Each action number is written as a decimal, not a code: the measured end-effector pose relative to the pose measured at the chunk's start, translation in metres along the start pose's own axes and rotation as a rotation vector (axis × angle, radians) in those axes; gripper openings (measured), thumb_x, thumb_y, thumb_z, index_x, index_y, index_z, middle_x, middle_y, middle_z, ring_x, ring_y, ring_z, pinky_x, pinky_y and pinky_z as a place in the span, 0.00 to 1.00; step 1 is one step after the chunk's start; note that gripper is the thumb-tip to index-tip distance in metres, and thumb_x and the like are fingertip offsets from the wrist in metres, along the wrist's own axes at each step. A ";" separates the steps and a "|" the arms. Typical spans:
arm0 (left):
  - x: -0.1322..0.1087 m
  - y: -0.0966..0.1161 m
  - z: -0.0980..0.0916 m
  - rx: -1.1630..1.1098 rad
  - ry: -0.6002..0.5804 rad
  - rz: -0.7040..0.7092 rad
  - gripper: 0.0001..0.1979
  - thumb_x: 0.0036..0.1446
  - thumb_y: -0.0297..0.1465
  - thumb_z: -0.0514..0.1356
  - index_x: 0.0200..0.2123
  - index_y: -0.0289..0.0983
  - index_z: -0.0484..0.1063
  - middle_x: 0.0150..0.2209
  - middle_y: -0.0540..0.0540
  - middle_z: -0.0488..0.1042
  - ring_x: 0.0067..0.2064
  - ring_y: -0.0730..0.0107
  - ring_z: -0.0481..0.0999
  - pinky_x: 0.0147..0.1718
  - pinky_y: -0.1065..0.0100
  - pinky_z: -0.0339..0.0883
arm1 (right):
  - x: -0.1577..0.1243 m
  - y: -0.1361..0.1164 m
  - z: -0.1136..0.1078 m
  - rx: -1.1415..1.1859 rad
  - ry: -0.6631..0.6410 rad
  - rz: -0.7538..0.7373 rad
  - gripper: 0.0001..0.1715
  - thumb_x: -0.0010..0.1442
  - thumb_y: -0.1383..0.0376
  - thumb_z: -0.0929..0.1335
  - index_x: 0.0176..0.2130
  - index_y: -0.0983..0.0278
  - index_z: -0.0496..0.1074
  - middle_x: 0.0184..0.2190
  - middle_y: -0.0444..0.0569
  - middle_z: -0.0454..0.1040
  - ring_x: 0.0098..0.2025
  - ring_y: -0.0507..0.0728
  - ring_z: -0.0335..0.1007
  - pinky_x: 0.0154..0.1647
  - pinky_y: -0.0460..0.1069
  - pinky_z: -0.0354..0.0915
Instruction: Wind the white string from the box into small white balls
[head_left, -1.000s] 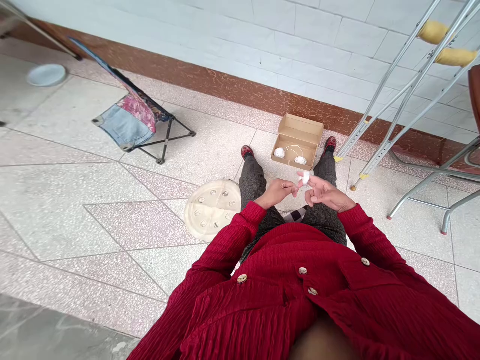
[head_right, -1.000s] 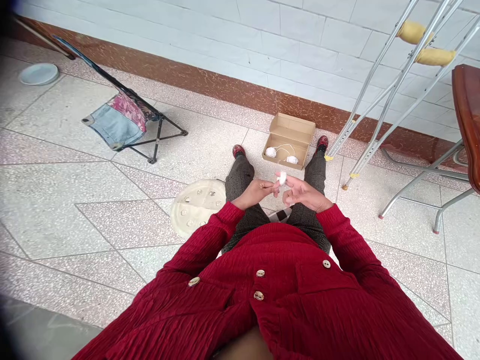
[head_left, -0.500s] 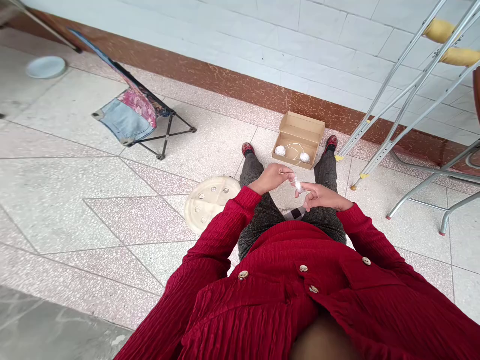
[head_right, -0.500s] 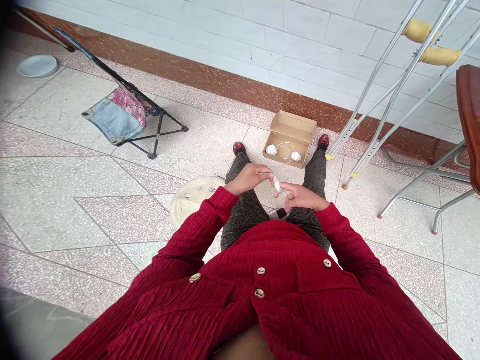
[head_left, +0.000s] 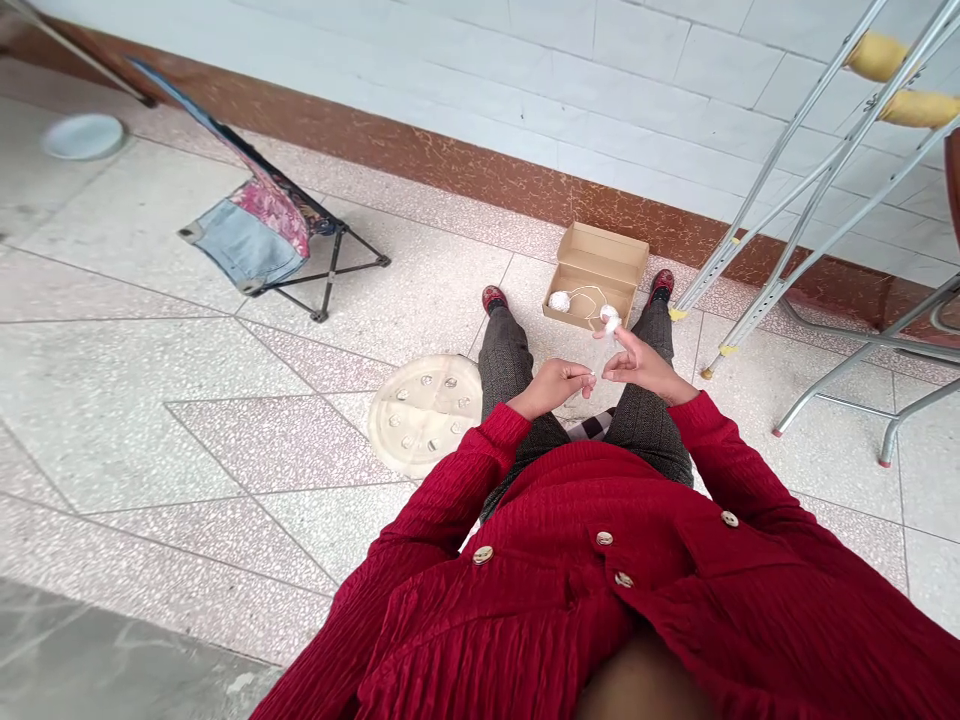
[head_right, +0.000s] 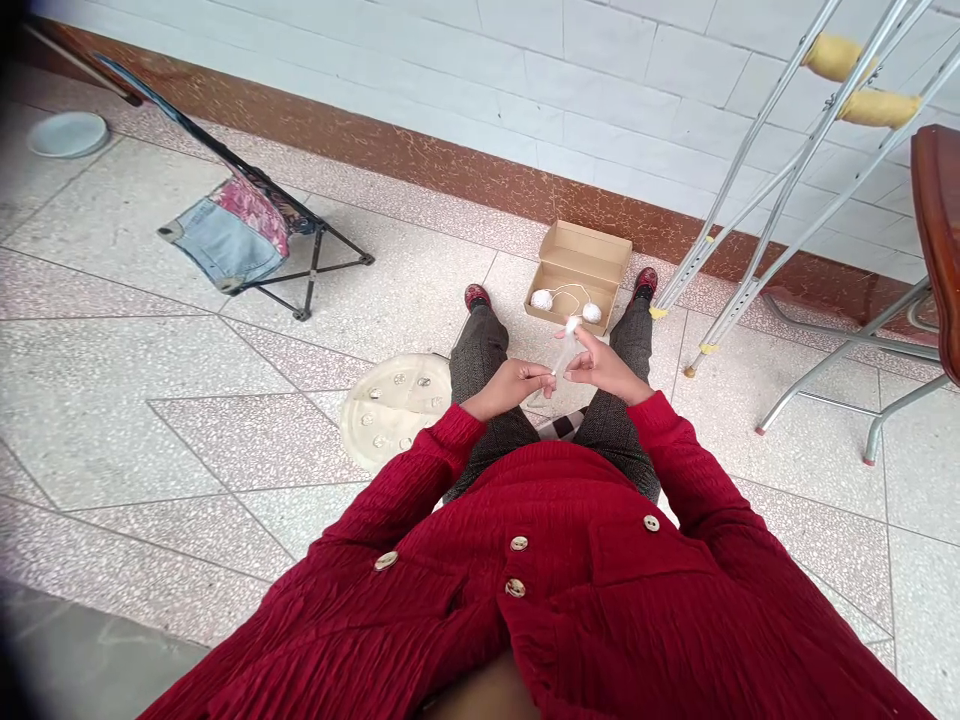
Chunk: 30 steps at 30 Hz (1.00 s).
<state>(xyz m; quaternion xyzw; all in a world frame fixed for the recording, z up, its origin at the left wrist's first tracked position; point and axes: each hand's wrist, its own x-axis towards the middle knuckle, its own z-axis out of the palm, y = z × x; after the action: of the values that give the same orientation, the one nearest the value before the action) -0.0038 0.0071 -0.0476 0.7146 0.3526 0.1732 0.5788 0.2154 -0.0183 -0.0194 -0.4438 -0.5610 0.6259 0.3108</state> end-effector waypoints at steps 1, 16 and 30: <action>0.000 0.004 -0.003 0.055 0.019 0.016 0.20 0.62 0.42 0.57 0.24 0.34 0.76 0.23 0.50 0.74 0.28 0.74 0.69 0.33 0.71 0.61 | 0.001 0.007 -0.001 -0.076 0.006 0.032 0.56 0.51 0.66 0.75 0.70 0.50 0.48 0.66 0.53 0.57 0.35 0.49 0.71 0.37 0.48 0.70; 0.023 0.013 -0.024 0.005 0.172 0.084 0.17 0.62 0.37 0.58 0.26 0.33 0.76 0.26 0.49 0.76 0.30 0.73 0.72 0.36 0.71 0.63 | -0.021 -0.015 0.012 0.308 -0.194 0.031 0.37 0.54 0.62 0.74 0.61 0.59 0.65 0.51 0.51 0.67 0.33 0.49 0.66 0.38 0.49 0.69; 0.002 0.028 -0.021 0.370 0.145 0.035 0.17 0.63 0.31 0.56 0.23 0.34 0.75 0.23 0.50 0.74 0.27 0.73 0.69 0.32 0.71 0.59 | 0.000 0.019 0.010 -0.045 -0.028 0.032 0.58 0.49 0.67 0.75 0.70 0.47 0.48 0.68 0.53 0.55 0.31 0.48 0.67 0.29 0.45 0.66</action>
<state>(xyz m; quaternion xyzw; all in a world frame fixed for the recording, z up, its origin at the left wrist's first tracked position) -0.0077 0.0216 -0.0160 0.8007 0.4065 0.1664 0.4075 0.2079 -0.0258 -0.0384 -0.4509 -0.5718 0.6243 0.2828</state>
